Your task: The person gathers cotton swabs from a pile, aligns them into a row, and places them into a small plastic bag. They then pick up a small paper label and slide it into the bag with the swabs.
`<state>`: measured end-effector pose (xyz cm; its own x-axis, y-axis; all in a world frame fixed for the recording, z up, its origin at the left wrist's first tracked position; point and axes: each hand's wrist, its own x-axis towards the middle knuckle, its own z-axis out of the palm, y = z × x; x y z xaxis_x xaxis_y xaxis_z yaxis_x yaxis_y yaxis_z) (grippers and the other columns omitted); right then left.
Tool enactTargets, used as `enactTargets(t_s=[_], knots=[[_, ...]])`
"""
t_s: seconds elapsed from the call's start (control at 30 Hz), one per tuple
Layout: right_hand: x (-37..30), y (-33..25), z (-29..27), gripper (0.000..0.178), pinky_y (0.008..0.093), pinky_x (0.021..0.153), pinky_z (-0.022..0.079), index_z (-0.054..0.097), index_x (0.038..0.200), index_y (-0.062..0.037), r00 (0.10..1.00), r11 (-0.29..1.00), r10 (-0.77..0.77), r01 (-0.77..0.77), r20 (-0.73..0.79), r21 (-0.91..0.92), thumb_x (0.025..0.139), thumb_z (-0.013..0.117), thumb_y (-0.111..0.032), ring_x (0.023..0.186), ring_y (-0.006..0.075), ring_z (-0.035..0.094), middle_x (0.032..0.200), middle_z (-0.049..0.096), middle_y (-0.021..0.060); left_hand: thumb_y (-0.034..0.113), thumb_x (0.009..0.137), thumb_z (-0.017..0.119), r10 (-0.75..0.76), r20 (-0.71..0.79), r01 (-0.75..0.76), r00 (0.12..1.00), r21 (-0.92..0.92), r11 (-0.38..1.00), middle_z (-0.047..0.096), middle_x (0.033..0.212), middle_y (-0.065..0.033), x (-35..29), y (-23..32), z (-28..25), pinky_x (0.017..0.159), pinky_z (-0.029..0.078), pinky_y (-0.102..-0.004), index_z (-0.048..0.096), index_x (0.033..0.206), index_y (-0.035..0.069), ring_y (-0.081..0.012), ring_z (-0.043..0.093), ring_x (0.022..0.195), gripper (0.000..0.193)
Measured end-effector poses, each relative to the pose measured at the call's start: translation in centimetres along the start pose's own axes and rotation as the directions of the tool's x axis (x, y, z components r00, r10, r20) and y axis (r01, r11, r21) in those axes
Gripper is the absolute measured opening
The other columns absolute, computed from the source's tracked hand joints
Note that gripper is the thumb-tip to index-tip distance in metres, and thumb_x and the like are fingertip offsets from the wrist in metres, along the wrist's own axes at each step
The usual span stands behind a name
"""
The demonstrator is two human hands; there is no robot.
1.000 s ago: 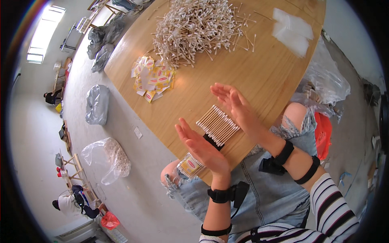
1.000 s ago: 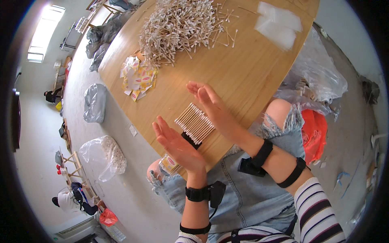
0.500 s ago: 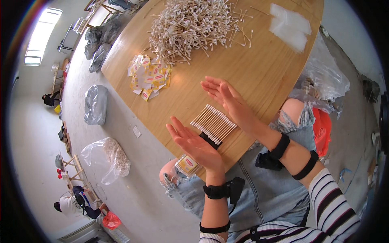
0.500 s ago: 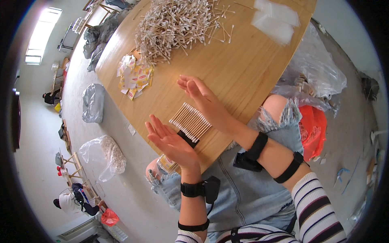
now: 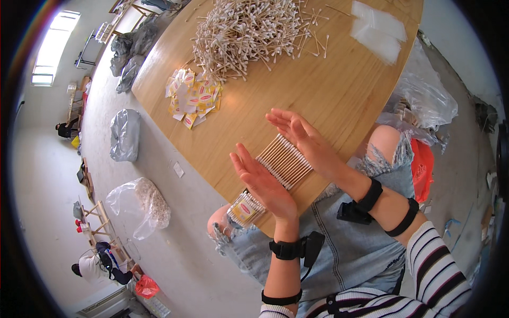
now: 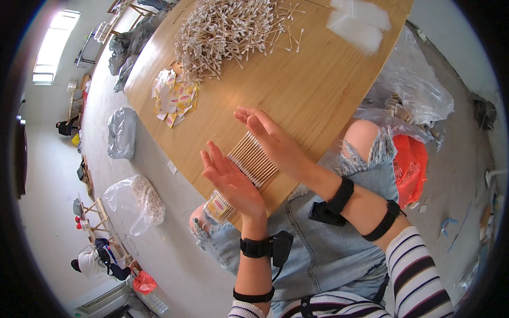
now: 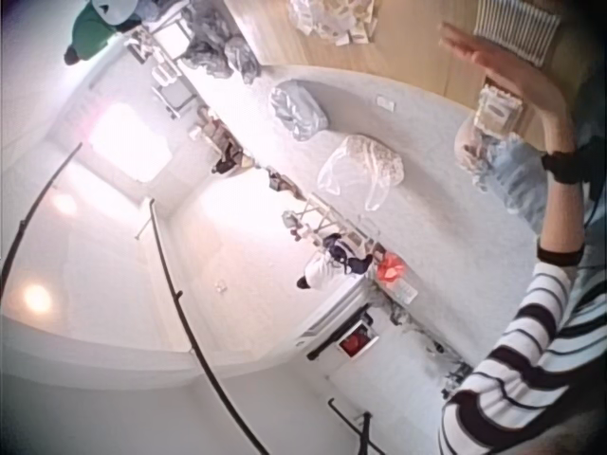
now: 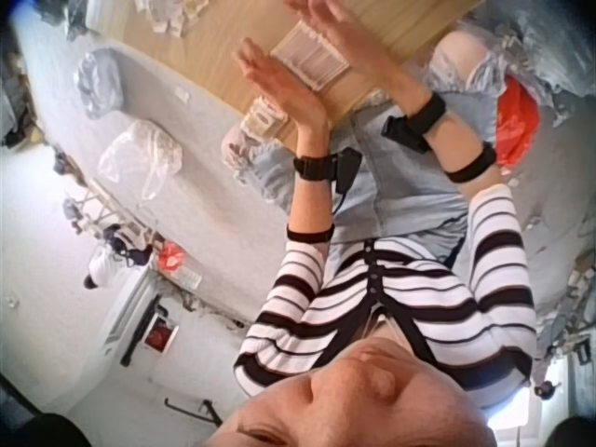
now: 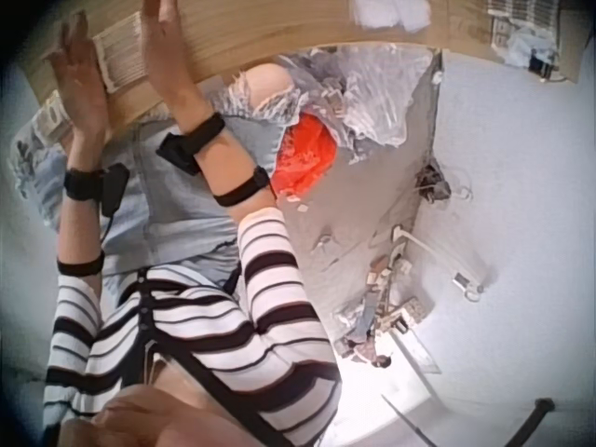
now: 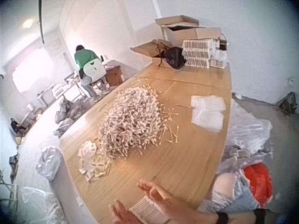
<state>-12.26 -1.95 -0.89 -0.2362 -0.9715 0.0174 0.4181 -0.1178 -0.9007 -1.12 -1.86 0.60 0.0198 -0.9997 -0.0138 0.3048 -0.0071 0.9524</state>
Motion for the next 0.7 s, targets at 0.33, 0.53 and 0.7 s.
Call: enactTargets(t_s=[0.33,0.53,0.7], knots=[[0.7,-2.9,-1.8,0.022,0.0302,0.09,0.048,0.062,0.115,-0.0003,0.993,0.864,-0.111,0.083,-0.027,-0.496,0.095,0.058,-0.01,0.104,0.0157,0.06,0.113,0.065,0.0093,0.053,0.098,0.045,0.013,0.385,-0.361,0.923,0.852,0.379,0.011,0.16,-0.0249,-1.6,1.4,-1.8,0.12,0.006,-0.0465,0.009,0.153,-0.006,-0.0362,0.006,0.15,0.087],[0.5,-2.5,-2.1,0.015,0.0286,0.075,0.05,0.065,0.103,-0.0003,0.984,0.888,-0.144,0.082,-0.105,-0.452,0.09,0.06,-0.006,0.082,0.0156,0.062,0.094,0.066,0.0081,0.066,0.088,0.053,-0.127,0.496,-0.507,0.859,0.858,-0.08,0.011,0.158,-0.0299,-2.0,0.0,-0.8,0.12,0.009,-0.0478,0.014,0.148,-0.014,-0.04,0.008,0.149,0.107],[0.3,-3.3,-2.5,0.012,0.0288,0.071,0.049,0.065,0.098,-0.0007,0.994,0.838,-0.107,0.083,-0.012,-0.54,0.087,0.062,-0.006,0.078,0.0161,0.061,0.09,0.064,0.0085,0.063,0.09,0.053,-0.125,0.52,-0.529,0.845,0.848,-0.043,0.011,0.156,-0.0342,-2.1,0.1,-0.7,0.12,0.009,-0.0498,0.015,0.146,-0.018,-0.0422,0.007,0.149,0.105]])
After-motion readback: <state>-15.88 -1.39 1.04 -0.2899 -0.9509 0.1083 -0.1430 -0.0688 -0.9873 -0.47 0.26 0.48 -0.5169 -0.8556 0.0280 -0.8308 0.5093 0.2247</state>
